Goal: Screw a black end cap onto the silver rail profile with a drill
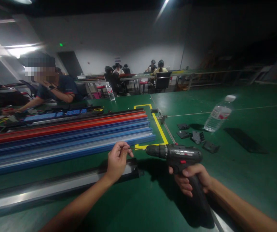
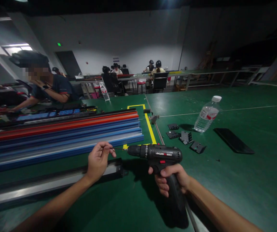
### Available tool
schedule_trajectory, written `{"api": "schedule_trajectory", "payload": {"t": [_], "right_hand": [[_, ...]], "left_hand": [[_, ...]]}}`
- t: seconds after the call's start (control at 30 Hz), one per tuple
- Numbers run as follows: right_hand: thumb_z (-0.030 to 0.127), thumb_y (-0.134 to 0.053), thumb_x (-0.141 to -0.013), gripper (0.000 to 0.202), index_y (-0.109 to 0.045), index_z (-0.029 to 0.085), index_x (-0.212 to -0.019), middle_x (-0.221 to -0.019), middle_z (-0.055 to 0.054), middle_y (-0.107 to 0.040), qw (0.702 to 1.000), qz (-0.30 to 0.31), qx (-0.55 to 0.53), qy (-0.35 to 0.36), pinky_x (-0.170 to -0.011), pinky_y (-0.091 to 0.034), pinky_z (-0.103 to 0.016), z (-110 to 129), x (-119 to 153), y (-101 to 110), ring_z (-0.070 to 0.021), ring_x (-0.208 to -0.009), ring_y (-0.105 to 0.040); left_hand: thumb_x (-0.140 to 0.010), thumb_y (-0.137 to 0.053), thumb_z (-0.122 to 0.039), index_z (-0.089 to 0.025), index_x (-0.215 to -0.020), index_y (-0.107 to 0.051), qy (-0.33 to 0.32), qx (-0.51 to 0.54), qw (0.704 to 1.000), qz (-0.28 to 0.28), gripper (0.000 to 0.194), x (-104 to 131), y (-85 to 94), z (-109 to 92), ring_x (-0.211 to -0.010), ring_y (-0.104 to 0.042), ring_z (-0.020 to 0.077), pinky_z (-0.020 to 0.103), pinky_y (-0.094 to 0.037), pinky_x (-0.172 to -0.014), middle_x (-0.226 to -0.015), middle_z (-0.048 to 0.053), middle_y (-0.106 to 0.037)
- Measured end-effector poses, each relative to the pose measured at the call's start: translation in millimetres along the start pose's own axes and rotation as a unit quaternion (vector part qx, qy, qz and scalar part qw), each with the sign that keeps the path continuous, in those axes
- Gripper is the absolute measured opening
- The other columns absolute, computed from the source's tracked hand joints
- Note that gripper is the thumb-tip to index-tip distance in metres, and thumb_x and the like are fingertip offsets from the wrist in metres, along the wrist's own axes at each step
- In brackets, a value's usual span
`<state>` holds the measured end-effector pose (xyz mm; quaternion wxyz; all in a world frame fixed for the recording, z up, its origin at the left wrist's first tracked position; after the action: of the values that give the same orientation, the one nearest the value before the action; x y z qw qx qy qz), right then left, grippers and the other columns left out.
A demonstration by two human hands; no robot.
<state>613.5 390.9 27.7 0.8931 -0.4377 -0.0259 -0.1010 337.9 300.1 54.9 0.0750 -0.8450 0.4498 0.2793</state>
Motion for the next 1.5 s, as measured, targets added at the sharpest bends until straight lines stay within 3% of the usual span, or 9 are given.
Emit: {"api": "schedule_trajectory", "payload": {"t": [0.2, 0.33, 0.43, 0.8, 1.2, 1.33, 1.5], "right_hand": [[0.033, -0.064, -0.079, 0.042, -0.066, 0.008, -0.113, -0.065, -0.004, -0.065, 0.998, -0.045, 0.038, 0.029, -0.043, -0.048, -0.024, 1.9, -1.0, 0.5, -0.0103, -0.042, -0.051], [0.052, -0.055, -0.087, 0.057, -0.067, 0.001, -0.108, -0.048, -0.003, -0.058, 0.994, -0.073, 0.083, 0.011, -0.042, -0.047, -0.023, 2.8, -3.0, 0.2, -0.0141, -0.04, -0.055], [0.057, -0.054, -0.086, 0.062, -0.065, 0.003, -0.115, -0.048, -0.003, -0.06, 0.992, -0.089, 0.092, 0.02, -0.043, -0.047, -0.024, 5.0, -2.8, -1.7, -0.0153, -0.04, -0.057], [0.061, -0.044, -0.089, 0.06, -0.066, 0.007, -0.102, -0.048, -0.006, -0.061, 0.989, -0.129, 0.063, 0.028, -0.041, -0.046, -0.024, 3.0, -3.8, -6.5, -0.0171, -0.04, -0.058], [0.069, -0.041, -0.089, 0.07, -0.068, 0.007, -0.104, -0.05, -0.007, -0.063, 0.988, -0.136, 0.054, 0.045, -0.041, -0.045, -0.024, 1.7, -3.4, -3.4, -0.0183, -0.041, -0.061], [0.071, -0.04, -0.089, 0.073, -0.067, 0.007, -0.109, -0.049, -0.006, -0.063, 0.988, -0.136, 0.059, 0.032, -0.04, -0.044, -0.024, 2.1, -3.0, -3.5, -0.0186, -0.04, -0.061], [0.064, -0.052, -0.09, 0.059, -0.068, 0.009, -0.079, -0.053, -0.005, -0.063, 0.982, -0.175, 0.07, 0.018, -0.04, -0.044, -0.02, 0.6, -4.0, -1.9, -0.0147, -0.042, -0.062]], "left_hand": [[-0.098, -0.057, -0.031, -0.018, -0.099, -0.057, -0.029, 0.001, 0.999, -0.026, 0.013, 3.3, 0.0, -0.6, -0.064, -0.064, 0.0103, 0.022, -0.051, -0.066, -0.067, -0.003, -0.063], [-0.097, -0.058, -0.028, -0.019, -0.103, -0.056, -0.043, 0.002, 0.998, -0.045, 0.011, 4.0, 0.6, -2.2, -0.063, -0.064, 0.0095, 0.021, -0.052, -0.064, -0.071, -0.003, -0.063], [-0.096, -0.059, -0.026, -0.019, -0.102, -0.055, -0.051, 0.006, 0.997, -0.055, 0.01, 4.0, 0.7, -3.4, -0.063, -0.064, 0.009, 0.021, -0.052, -0.063, -0.073, -0.003, -0.062], [-0.096, -0.059, -0.028, -0.019, -0.102, -0.054, -0.035, 0.004, 0.998, -0.058, 0.012, 1.7, -0.3, -2.6, -0.063, -0.064, 0.0096, 0.022, -0.052, -0.064, -0.074, -0.003, -0.061], [-0.096, -0.058, -0.033, -0.02, -0.101, -0.053, 0.051, 0.002, 0.999, -0.007, 0.015, -5.2, -1.6, -3.4, -0.061, -0.062, 0.0101, 0.022, -0.048, -0.062, -0.071, -0.004, -0.06], [-0.097, -0.057, -0.034, -0.02, -0.102, -0.053, 0.047, 0.013, 0.999, -0.001, 0.015, -3.6, -0.3, -2.7, -0.061, -0.063, 0.0102, 0.023, -0.049, -0.063, -0.072, -0.004, -0.061], [-0.096, -0.058, -0.032, -0.02, -0.102, -0.054, 0.018, 0.001, 0.999, -0.035, 0.014, -0.9, 2.1, -0.6, -0.062, -0.063, 0.0102, 0.022, -0.049, -0.061, -0.074, -0.003, -0.062]]}}
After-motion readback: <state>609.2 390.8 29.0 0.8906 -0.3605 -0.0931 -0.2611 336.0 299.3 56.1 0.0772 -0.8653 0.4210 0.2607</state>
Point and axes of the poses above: each hand's wrist, its own x-axis away from the middle knuckle, its own y-axis out of the back of the hand, z = x × y, the point moved 3 cm from there along -x, towards the middle knuckle
